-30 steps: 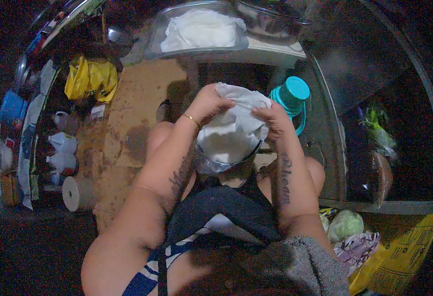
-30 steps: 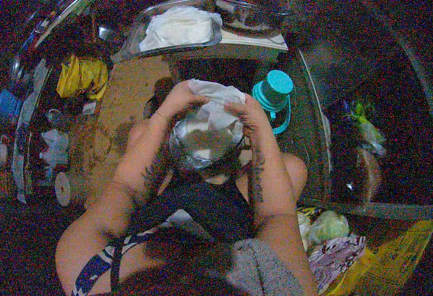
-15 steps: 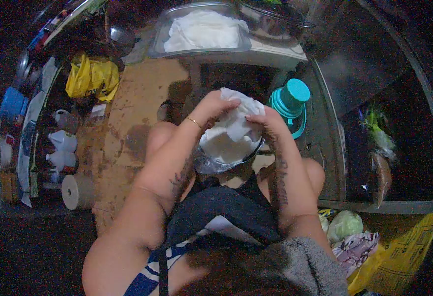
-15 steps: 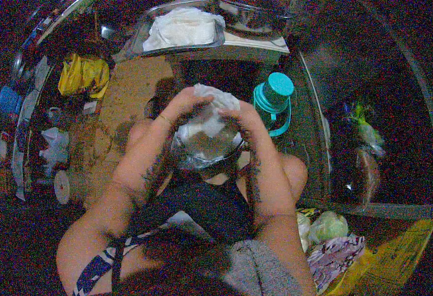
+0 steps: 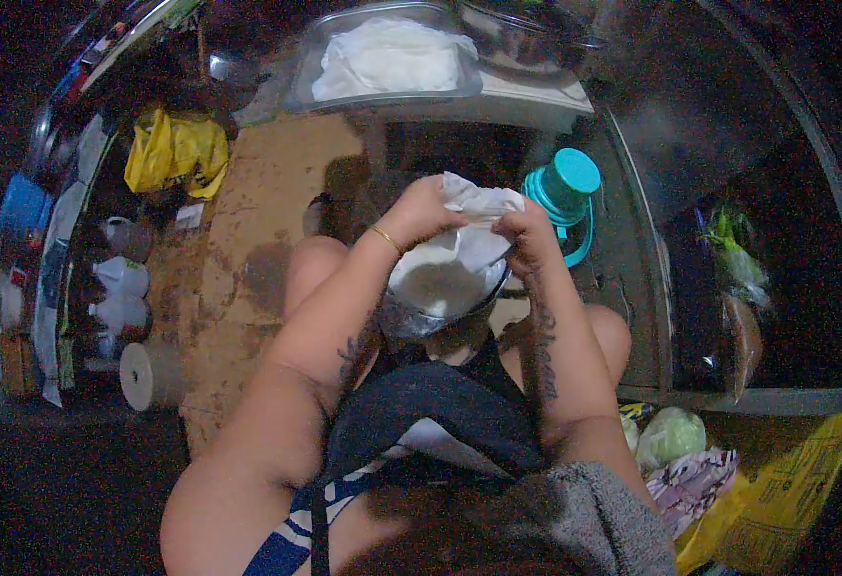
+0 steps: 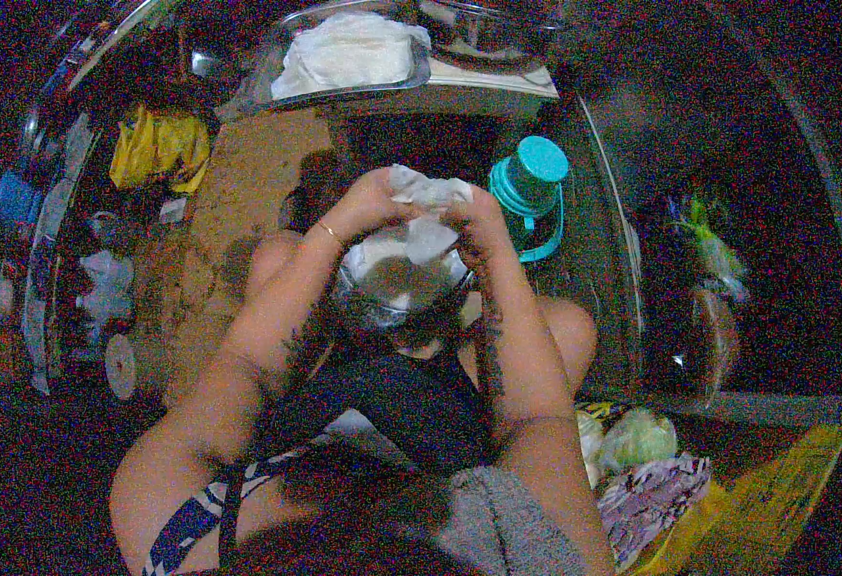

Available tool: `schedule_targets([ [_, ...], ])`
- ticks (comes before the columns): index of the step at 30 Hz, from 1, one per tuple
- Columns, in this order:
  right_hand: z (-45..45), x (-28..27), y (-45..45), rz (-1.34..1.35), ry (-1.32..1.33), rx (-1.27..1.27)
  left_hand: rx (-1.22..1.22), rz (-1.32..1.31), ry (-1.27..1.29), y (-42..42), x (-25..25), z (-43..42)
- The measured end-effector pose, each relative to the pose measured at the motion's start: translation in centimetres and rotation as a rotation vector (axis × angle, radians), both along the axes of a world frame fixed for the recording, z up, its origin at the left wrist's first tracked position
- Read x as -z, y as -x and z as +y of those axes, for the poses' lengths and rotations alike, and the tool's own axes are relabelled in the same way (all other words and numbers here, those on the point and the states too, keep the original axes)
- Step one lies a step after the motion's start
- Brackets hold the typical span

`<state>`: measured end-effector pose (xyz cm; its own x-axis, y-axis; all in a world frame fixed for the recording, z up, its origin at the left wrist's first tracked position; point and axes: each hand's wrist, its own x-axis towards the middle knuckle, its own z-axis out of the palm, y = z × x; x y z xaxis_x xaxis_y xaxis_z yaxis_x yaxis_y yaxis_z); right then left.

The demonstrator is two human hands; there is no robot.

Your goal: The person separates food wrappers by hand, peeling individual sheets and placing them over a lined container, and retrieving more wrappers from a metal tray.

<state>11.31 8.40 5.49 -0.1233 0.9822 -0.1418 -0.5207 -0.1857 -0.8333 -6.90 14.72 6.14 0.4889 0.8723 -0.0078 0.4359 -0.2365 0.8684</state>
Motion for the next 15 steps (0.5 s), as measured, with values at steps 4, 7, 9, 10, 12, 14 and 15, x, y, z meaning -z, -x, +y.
schedule_targets([
  [4,-0.2,-0.8,-0.3,-0.146,-0.03,-0.069,-0.031,-0.117,0.063,0.5,0.2,0.1],
  [7,0.8,0.6,-0.5,-0.471,-0.003,-0.045,-0.096,-0.062,-0.008,0.5,0.5,0.3],
  [9,1.2,1.6,-0.2,-0.637,-0.093,-0.03,-0.129,-0.038,-0.052,0.4,-0.1,-0.4],
  [10,1.0,1.5,-0.1,-0.672,-0.079,-0.003,-0.11,-0.057,-0.033,0.4,-0.3,-0.4],
  [12,0.6,0.9,0.2,-0.741,-0.052,0.05,-0.074,-0.095,0.004,0.5,-0.4,-0.3],
  [14,0.7,0.7,-0.2,-0.977,-0.114,0.045,-0.037,-0.087,-0.047,0.7,-0.1,0.1],
  [15,0.8,0.5,-0.5,-1.095,-0.146,0.043,-0.018,-0.083,-0.072,0.8,0.1,0.3],
])
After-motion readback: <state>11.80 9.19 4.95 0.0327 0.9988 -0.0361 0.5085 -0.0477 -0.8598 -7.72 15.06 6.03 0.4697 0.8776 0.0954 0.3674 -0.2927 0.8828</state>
